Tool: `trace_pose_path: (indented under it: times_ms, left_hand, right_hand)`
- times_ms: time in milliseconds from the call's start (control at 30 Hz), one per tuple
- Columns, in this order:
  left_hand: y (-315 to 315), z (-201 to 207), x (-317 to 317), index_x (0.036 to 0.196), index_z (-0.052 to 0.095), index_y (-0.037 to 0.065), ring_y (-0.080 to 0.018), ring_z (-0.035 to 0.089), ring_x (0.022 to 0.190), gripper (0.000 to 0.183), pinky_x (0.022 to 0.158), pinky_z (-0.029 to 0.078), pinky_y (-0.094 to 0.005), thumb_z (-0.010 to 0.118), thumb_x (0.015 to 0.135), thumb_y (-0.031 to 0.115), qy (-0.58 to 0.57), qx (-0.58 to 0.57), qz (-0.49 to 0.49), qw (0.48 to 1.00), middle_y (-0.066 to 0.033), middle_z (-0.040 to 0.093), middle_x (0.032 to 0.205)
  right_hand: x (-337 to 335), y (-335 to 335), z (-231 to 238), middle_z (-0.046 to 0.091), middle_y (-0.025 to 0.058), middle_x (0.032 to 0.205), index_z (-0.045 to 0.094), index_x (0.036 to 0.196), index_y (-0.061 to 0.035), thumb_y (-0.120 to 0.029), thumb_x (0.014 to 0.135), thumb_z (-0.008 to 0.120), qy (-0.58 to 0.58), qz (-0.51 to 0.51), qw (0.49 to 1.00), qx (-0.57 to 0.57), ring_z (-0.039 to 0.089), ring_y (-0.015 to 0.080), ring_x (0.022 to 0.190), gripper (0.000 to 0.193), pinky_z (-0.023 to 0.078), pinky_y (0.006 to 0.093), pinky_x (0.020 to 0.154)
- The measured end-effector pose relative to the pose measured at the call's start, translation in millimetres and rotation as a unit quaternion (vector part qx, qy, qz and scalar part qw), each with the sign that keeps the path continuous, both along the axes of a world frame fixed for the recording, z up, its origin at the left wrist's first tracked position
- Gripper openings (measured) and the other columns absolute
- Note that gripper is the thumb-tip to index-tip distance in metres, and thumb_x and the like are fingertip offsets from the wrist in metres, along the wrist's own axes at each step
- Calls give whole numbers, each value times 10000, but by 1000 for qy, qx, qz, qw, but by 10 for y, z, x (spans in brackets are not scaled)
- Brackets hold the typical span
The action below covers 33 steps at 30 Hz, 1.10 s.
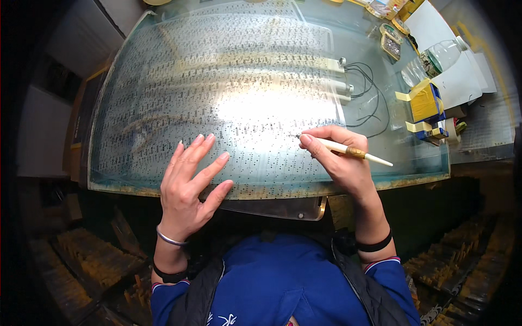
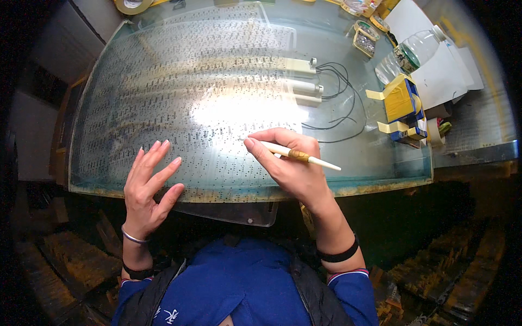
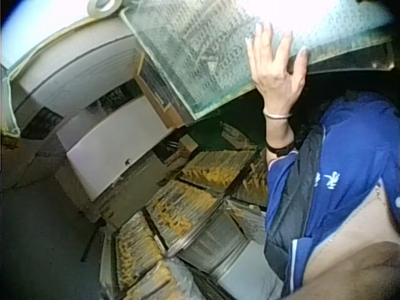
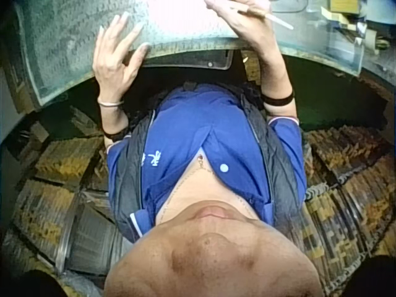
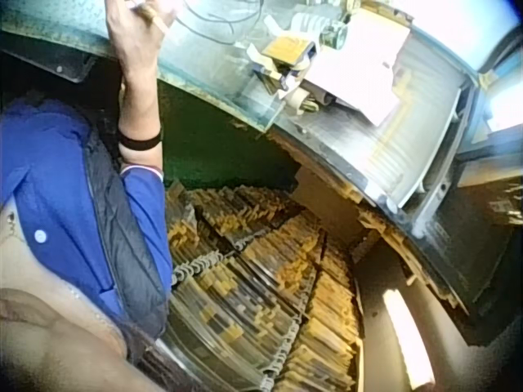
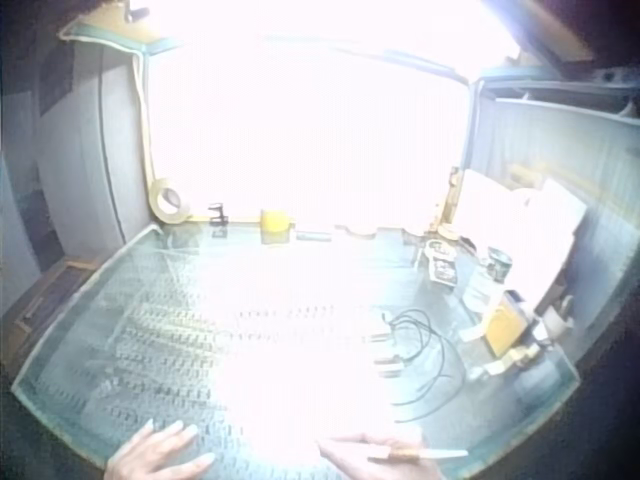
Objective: Clearing small holes in a large transparent stencil or acrylic sheet using a brush and a small pick tool.
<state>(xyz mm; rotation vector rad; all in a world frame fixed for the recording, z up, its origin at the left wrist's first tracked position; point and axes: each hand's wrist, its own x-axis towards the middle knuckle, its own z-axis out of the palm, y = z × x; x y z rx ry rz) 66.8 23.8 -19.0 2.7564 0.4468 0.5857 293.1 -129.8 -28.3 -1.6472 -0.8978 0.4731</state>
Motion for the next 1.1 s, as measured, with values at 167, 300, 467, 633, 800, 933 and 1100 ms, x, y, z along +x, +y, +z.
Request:
trace_pose_path:
  times_ms: [167,300,467,633,800,933,1100]
  left_hand:
    - [13,-18,3,1162,646,104,-331,469,1264,383,1073,305,-500,680,814,258,-4,-3,0,1000,-146,537,1315]
    - [-1,-6,-9,1157,650,109,-325,470,1265,378,1073,307,-499,685,811,258,-5,-4,4,1000,-139,540,1314]
    - [-5,-11,5,1155,650,110,-321,469,1265,376,1074,307,-496,688,807,247,-9,-3,3,1000,-132,541,1314]
    - [6,-10,-12,1155,650,112,-313,469,1266,373,1078,303,-489,688,805,236,-11,-2,8,1000,-129,541,1316]
    - [1,-8,-24,1160,648,116,-309,468,1267,378,1082,298,-487,689,805,243,-10,-7,6,1000,-126,538,1320]
    - [6,-18,-32,1139,662,127,-309,496,1233,395,1059,333,-489,709,790,306,-23,13,11,1000,-132,554,1289]
    - [-41,155,-23,1145,657,132,-307,491,1240,464,1059,332,-492,750,736,330,-7,-21,-43,999,-128,554,1292]
  right_hand:
    - [29,-65,27,669,43,662,707,806,4,-142,824,713,-27,54,997,-39,593,53,610,147,456,203,547]
    - [39,-90,119,688,68,770,678,928,15,-174,883,658,70,13,997,-1,613,73,704,195,480,217,622]
    - [91,-15,61,633,168,1125,547,1199,-3,-211,961,541,-71,-107,986,110,585,211,1086,316,421,341,967]
    - [31,-55,29,611,170,1148,580,1121,-49,-160,888,621,-263,159,951,-34,580,365,1059,261,438,426,949]
    - [-274,-299,408,669,171,972,614,1029,-15,-228,924,580,49,590,801,-90,647,337,943,239,502,370,858]
    - [-151,-445,381,689,169,884,596,963,35,-246,973,474,150,303,939,63,672,262,851,307,510,356,823]
    - [60,-536,241,670,153,812,519,1028,6,-273,1023,350,130,82,973,170,661,232,819,327,493,344,823]
